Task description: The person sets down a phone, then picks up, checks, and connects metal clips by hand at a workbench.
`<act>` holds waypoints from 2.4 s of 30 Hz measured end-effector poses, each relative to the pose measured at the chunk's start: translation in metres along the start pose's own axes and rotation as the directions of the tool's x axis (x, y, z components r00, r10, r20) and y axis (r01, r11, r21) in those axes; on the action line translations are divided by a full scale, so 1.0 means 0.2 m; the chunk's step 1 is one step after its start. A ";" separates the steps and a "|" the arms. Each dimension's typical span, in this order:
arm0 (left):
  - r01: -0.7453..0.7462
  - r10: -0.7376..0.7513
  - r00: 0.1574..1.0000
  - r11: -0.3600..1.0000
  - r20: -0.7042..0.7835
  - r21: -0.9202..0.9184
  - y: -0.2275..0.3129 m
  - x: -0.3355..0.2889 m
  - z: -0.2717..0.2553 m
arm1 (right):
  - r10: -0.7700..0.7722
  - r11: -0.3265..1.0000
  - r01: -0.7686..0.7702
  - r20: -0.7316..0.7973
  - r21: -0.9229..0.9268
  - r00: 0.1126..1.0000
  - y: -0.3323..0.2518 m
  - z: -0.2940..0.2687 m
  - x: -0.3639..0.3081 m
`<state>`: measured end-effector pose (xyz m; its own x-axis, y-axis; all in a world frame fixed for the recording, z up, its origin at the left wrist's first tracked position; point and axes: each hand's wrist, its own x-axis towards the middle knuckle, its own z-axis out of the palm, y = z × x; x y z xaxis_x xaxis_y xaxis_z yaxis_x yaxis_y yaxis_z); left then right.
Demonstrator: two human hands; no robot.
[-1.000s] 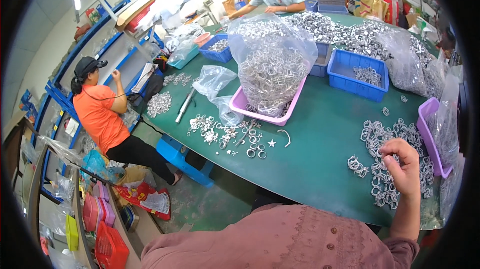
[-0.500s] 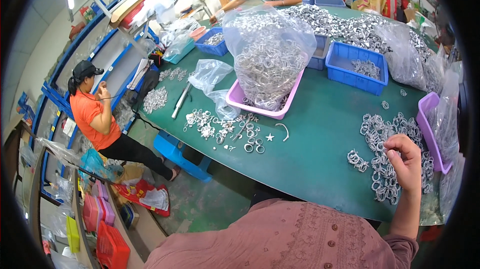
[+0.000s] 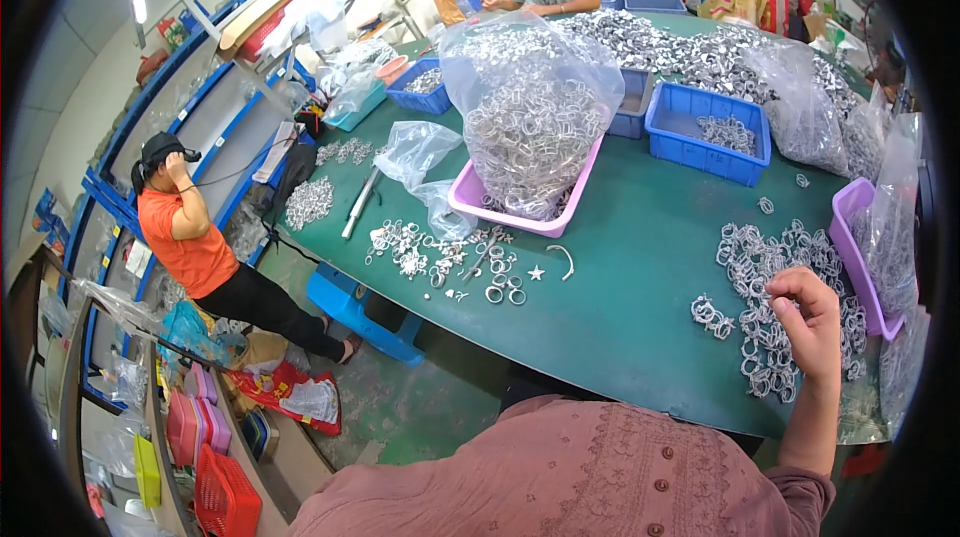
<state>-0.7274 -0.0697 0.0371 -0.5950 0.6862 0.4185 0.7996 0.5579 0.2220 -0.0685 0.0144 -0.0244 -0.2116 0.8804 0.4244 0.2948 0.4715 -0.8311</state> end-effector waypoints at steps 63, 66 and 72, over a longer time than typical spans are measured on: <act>-0.145 0.987 0.139 0.106 0.086 -0.984 2.10 -1.10 0.91 | -0.076 0.874 0.029 -0.078 -0.484 0.994 0.37 0.31 -0.07; -0.133 0.983 0.169 0.101 0.078 -0.986 2.08 -1.10 0.92 | -0.076 0.884 0.034 -0.070 -0.467 0.995 0.37 0.33 -0.06; -0.359 0.981 0.194 0.093 0.024 -0.929 2.05 -1.07 0.92 | 0.064 0.911 -0.100 -0.101 -0.399 0.993 0.35 0.35 -0.06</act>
<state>-0.2862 0.0981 -0.1230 0.6665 0.6915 0.2784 0.3635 -0.6275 0.6885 -0.1109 0.0336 -0.1119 -0.0967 0.9094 0.4046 0.6618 0.3624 -0.6563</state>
